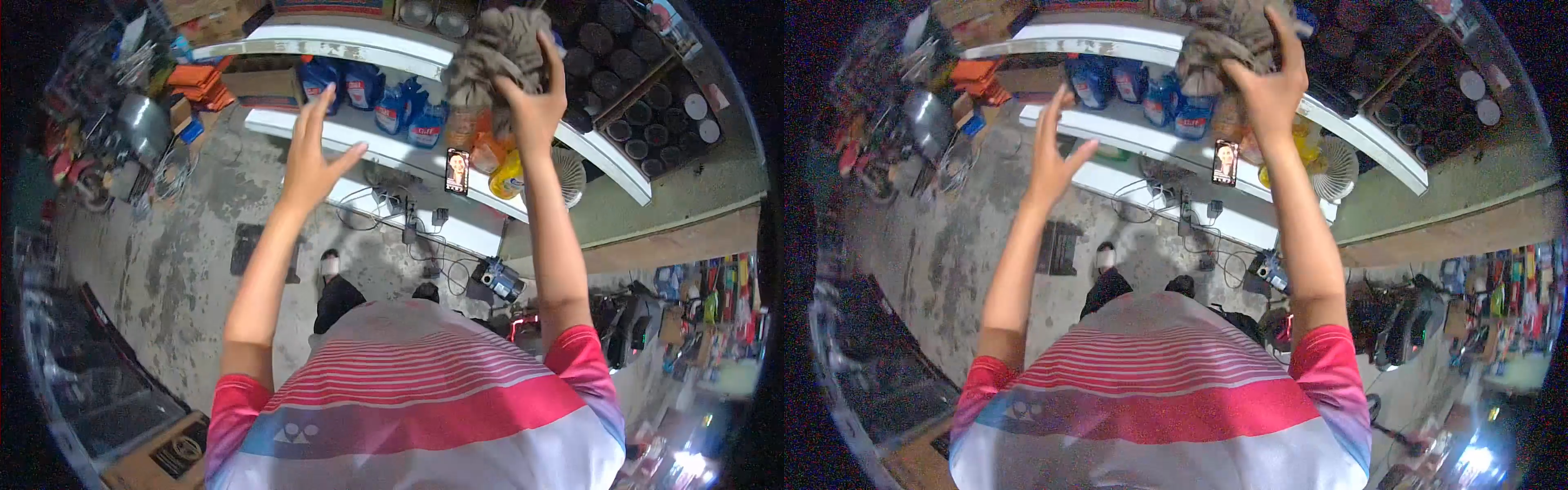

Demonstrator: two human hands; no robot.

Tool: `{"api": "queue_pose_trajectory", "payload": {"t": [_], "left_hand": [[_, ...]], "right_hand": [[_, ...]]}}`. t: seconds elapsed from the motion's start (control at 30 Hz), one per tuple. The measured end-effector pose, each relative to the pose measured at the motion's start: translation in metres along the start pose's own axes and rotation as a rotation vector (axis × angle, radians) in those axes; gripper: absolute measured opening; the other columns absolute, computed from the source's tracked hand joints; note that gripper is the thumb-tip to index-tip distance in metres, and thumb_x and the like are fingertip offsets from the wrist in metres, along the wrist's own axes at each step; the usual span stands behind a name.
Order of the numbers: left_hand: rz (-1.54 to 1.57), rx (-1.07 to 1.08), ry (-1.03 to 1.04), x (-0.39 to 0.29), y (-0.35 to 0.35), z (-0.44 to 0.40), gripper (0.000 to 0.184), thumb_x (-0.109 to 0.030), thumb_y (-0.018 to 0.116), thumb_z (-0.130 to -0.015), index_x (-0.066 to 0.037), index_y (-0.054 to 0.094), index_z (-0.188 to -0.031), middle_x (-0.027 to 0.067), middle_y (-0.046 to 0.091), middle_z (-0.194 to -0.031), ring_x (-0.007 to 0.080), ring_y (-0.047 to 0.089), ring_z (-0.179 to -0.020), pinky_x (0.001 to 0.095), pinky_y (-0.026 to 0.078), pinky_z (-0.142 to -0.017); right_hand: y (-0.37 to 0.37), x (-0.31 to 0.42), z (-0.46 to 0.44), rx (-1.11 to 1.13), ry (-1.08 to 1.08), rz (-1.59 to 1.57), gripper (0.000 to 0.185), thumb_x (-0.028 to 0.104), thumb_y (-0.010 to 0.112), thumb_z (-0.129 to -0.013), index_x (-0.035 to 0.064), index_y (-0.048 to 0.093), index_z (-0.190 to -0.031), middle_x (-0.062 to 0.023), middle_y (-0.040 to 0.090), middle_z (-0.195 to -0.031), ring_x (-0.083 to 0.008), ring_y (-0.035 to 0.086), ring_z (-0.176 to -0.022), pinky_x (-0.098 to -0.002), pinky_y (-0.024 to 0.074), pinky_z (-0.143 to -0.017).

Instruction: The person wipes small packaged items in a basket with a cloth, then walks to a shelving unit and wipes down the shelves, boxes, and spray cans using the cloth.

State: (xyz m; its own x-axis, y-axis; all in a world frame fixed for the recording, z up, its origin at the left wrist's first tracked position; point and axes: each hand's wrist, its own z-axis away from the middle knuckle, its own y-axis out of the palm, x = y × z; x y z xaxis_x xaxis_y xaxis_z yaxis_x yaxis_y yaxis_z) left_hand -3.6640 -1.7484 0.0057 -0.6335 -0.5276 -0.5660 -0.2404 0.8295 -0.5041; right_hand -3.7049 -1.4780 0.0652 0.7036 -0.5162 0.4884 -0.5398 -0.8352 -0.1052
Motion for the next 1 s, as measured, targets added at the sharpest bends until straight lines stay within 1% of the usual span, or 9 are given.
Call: {"api": "queue_pose_trajectory", "payload": {"t": [0.03,0.13,0.2,0.27,0.4,0.63,0.7,0.87,1.0], "left_hand": [[-0.002,-0.003,0.065,0.014,0.001,-0.023,0.073,-0.026,0.068,-0.068,-0.011,0.030,-0.128,0.0155,0.040,-0.119,0.0309,0.038,-0.112,0.0386,0.032,-0.092],[-0.026,-0.049,0.299,0.048,0.007,-0.087,0.068,-0.027,0.065,-0.069,-0.011,0.032,-0.127,0.0140,0.040,-0.118,0.0313,0.039,-0.108,0.0384,0.033,-0.091],[0.054,-0.073,0.377,0.065,0.011,-0.125,0.064,-0.028,0.064,-0.069,-0.012,0.036,-0.125,0.0135,0.043,-0.114,0.0304,0.039,-0.105,0.0384,0.033,-0.089],[0.052,-0.028,0.435,0.092,0.014,-0.158,0.060,-0.028,0.062,-0.069,-0.011,0.040,-0.122,0.0126,0.044,-0.113,0.0306,0.040,-0.105,0.0389,0.033,-0.090],[0.045,0.149,0.412,0.165,0.028,-0.193,0.049,-0.028,0.057,-0.073,-0.008,0.046,-0.117,0.0140,0.045,-0.113,0.0316,0.040,-0.106,0.0395,0.031,-0.092],[0.014,0.246,0.369,0.165,0.053,-0.206,0.046,-0.036,0.060,-0.070,-0.020,0.051,-0.112,0.0119,0.046,-0.114,0.0325,0.042,-0.103,0.0398,0.036,-0.086],[-0.049,0.236,0.273,0.169,0.059,-0.213,0.036,-0.029,0.060,-0.069,-0.019,0.057,-0.103,0.0079,0.049,-0.110,0.0305,0.047,-0.095,0.0368,0.040,-0.081],[-0.082,0.119,0.068,0.175,0.079,-0.215,0.025,-0.022,0.057,-0.068,-0.016,0.063,-0.092,0.0089,0.054,-0.101,0.0283,0.050,-0.092,0.0350,0.040,-0.080],[-0.207,0.061,-0.038,0.170,0.085,-0.218,0.027,-0.026,0.056,-0.069,-0.016,0.063,-0.093,0.0118,0.054,-0.099,0.0298,0.051,-0.090,0.0367,0.041,-0.078]], "right_hand": [[0.018,0.008,-0.008,0.012,-0.020,0.047,0.063,0.003,0.066,-0.058,0.0037,0.045,-0.117,-0.0102,0.049,-0.115,-0.0184,0.047,-0.104,-0.0293,0.0351,-0.091],[0.084,-0.018,-0.008,0.036,-0.024,0.339,0.063,0.007,0.070,-0.055,0.0058,0.048,-0.114,-0.0120,0.051,-0.109,-0.0246,0.048,-0.102,-0.0303,0.0368,-0.089],[0.140,-0.056,0.001,0.058,-0.131,0.488,0.060,0.015,0.070,-0.049,0.0104,0.055,-0.107,-0.0146,0.055,-0.101,-0.0296,0.052,-0.089,-0.0384,0.0376,-0.083],[0.206,-0.069,0.009,0.121,-0.005,0.340,0.048,0.018,0.065,-0.055,0.0097,0.056,-0.101,-0.0157,0.054,-0.098,-0.0336,0.050,-0.085,-0.0409,0.0367,-0.077],[0.269,-0.060,0.011,0.133,0.031,0.487,0.034,0.014,0.055,-0.062,0.0085,0.056,-0.095,-0.0156,0.050,-0.105,-0.0365,0.046,-0.089,-0.0451,0.0362,-0.078],[0.195,-0.047,0.048,0.192,0.127,0.454,0.051,0.017,0.066,-0.062,0.0068,0.049,-0.109,-0.0167,0.045,-0.111,-0.0349,0.041,-0.103,-0.0439,0.0333,-0.087],[0.166,-0.057,0.118,0.205,0.293,0.517,0.042,0.016,0.065,-0.065,0.0064,0.052,-0.104,-0.0160,0.046,-0.106,-0.0336,0.043,-0.100,-0.0415,0.0347,-0.085],[0.099,-0.131,0.273,0.783,0.982,0.588,0.047,0.014,0.067,-0.060,0.0041,0.052,-0.103,-0.0154,0.051,-0.104,-0.0331,0.044,-0.100,-0.0418,0.0369,-0.084],[0.087,-0.197,0.292,0.725,0.832,0.977,0.056,0.018,0.068,-0.059,0.0051,0.046,-0.109,-0.0231,0.042,-0.115,-0.0407,0.035,-0.109,-0.0474,0.0318,-0.090]]}}
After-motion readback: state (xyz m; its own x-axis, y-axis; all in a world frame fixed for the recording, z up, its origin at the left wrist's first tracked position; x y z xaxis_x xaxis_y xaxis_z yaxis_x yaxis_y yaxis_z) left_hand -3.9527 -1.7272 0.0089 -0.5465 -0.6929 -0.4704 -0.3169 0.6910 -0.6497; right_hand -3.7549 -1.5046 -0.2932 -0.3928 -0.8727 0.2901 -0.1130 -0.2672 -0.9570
